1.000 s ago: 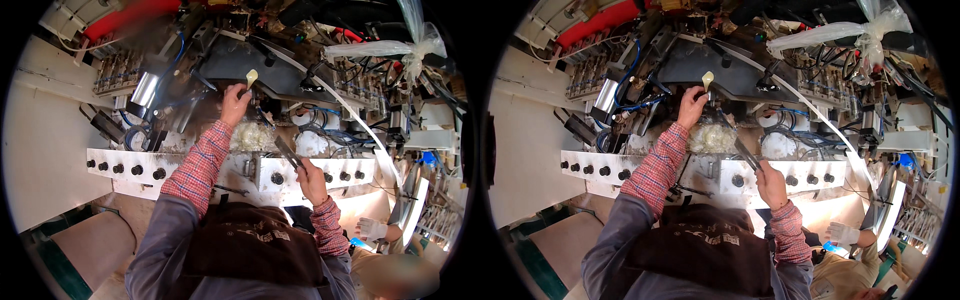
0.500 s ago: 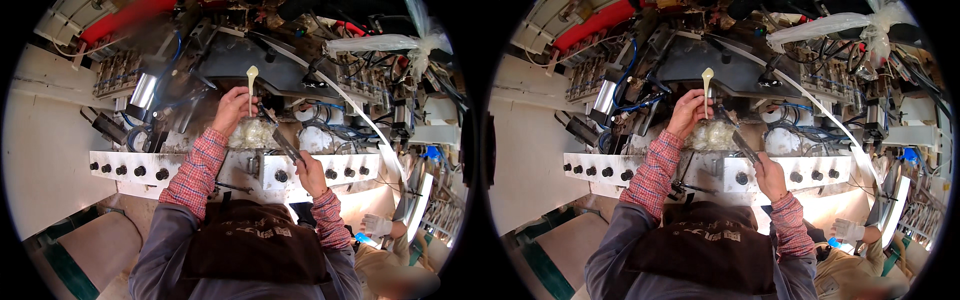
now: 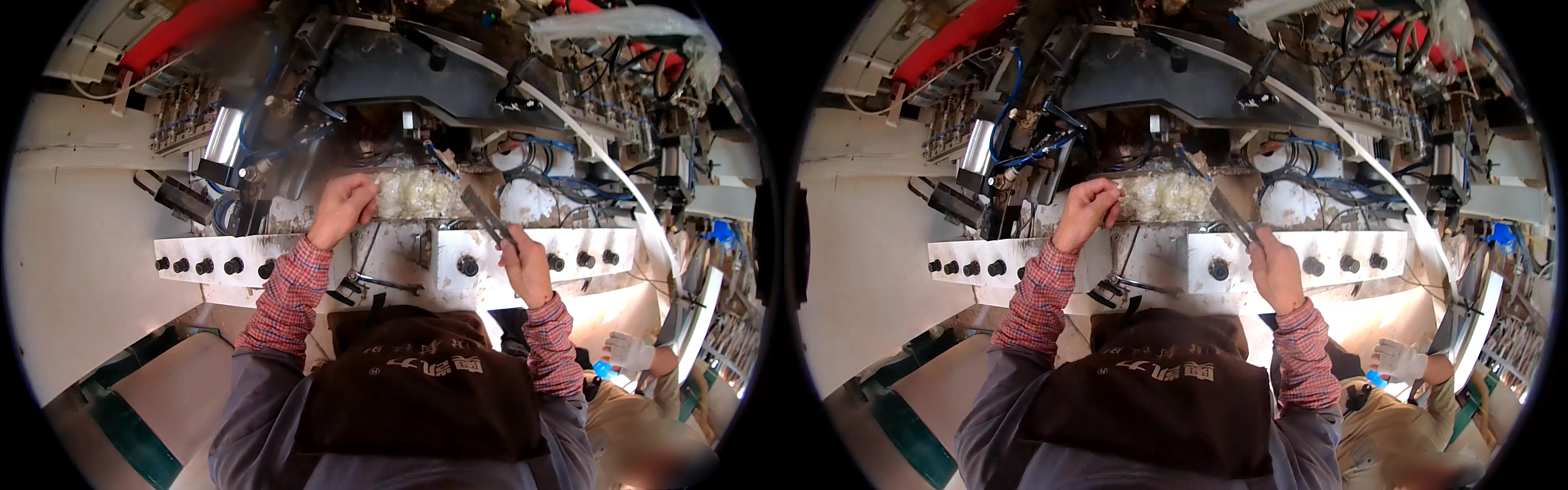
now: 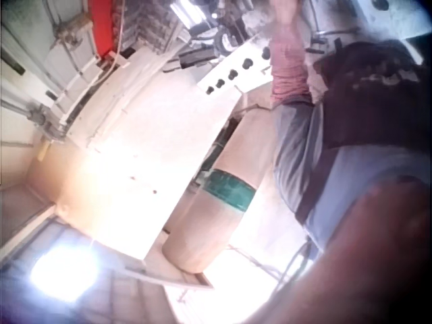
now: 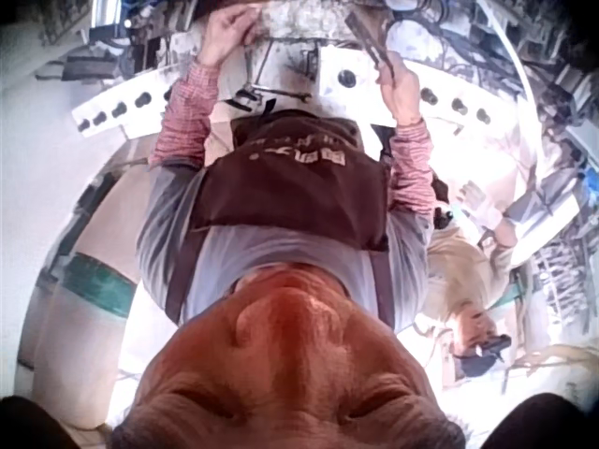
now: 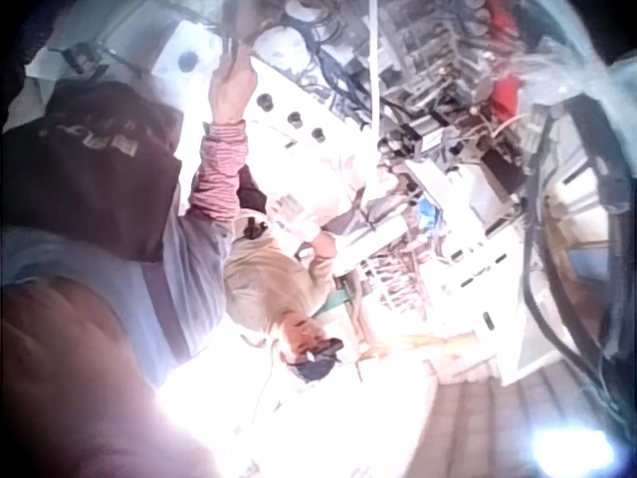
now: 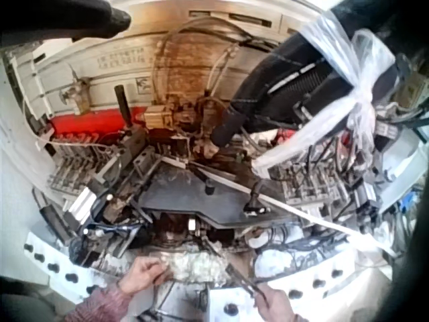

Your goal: The person uses a wrench to tighten bolts on a machine component, then moves to a computer station to operate a mouse and keyboard. The person also handles a white sheet of material, placing it on a conveyor belt.

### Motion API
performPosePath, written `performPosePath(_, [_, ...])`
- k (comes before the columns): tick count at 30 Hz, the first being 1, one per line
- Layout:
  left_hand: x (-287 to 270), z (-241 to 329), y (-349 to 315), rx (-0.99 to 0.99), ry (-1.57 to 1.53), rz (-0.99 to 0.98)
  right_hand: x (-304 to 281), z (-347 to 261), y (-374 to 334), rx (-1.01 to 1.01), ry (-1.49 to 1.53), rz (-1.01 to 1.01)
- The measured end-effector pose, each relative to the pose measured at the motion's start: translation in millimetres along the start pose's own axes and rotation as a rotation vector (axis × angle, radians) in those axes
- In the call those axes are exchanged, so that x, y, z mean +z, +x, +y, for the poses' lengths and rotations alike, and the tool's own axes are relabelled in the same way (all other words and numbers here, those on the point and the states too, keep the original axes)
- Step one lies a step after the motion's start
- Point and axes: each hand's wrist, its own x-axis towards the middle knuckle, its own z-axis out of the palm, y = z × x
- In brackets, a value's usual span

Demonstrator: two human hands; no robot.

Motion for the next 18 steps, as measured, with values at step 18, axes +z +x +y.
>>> performPosePath(18, [-43.3, -97.7, 43.7, -0.069, 1.458, 0.118, -3.8, 15.1, -6.4, 0.098, 0.062, 0.048])
